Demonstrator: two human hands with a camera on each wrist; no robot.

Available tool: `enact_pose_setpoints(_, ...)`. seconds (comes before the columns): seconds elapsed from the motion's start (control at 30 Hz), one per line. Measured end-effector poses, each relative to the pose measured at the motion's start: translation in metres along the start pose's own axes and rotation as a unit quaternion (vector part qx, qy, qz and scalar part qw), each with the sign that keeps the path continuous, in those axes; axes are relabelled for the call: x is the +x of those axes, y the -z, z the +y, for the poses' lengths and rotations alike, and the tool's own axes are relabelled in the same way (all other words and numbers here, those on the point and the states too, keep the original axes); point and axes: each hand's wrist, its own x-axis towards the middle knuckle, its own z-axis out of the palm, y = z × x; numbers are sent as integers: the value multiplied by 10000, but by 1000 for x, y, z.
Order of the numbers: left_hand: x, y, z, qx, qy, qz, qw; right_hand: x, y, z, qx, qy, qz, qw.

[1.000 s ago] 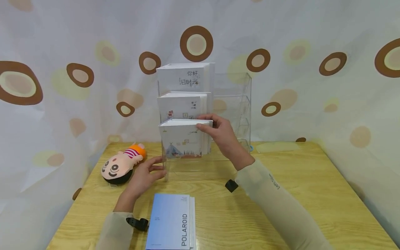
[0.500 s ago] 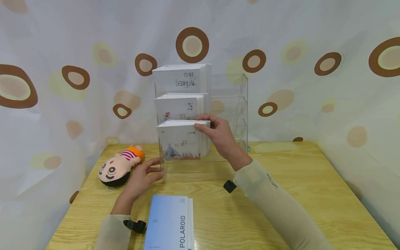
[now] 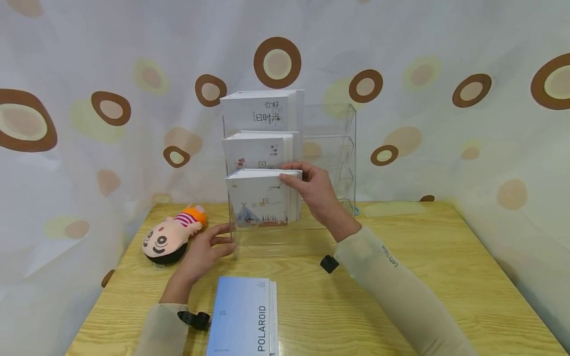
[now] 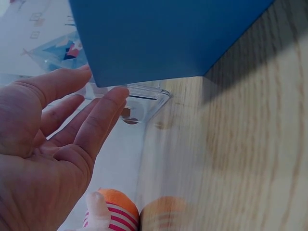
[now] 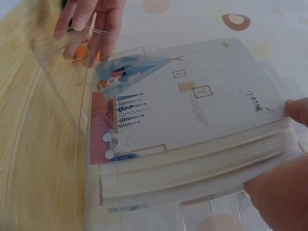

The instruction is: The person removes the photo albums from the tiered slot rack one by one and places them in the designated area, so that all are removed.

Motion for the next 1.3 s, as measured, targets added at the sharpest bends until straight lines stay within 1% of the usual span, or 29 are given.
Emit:
enact_pose_setpoints(0.3,-1,0,1,-1,33,-19,10000,0,0,-2,-51,42,23,10000)
enact_pose_setpoints(0.47,0,0,2,-17,55,-42,10000,1,3,-2,-150,58,128,9998)
enact_pose_setpoints(0.63,0,0,2,-62,38,-42,10000,1,4,-3,-129,60,215,9997)
enact_pose_setpoints(0.87,-1,0,0,-30,-41,-24,10000,0,5,-9,-95,170,214,9996)
enact_pose_setpoints(1.3,-1,0,1,-1,-26,-27,10000,2,10,-21,-168,197,305,9992)
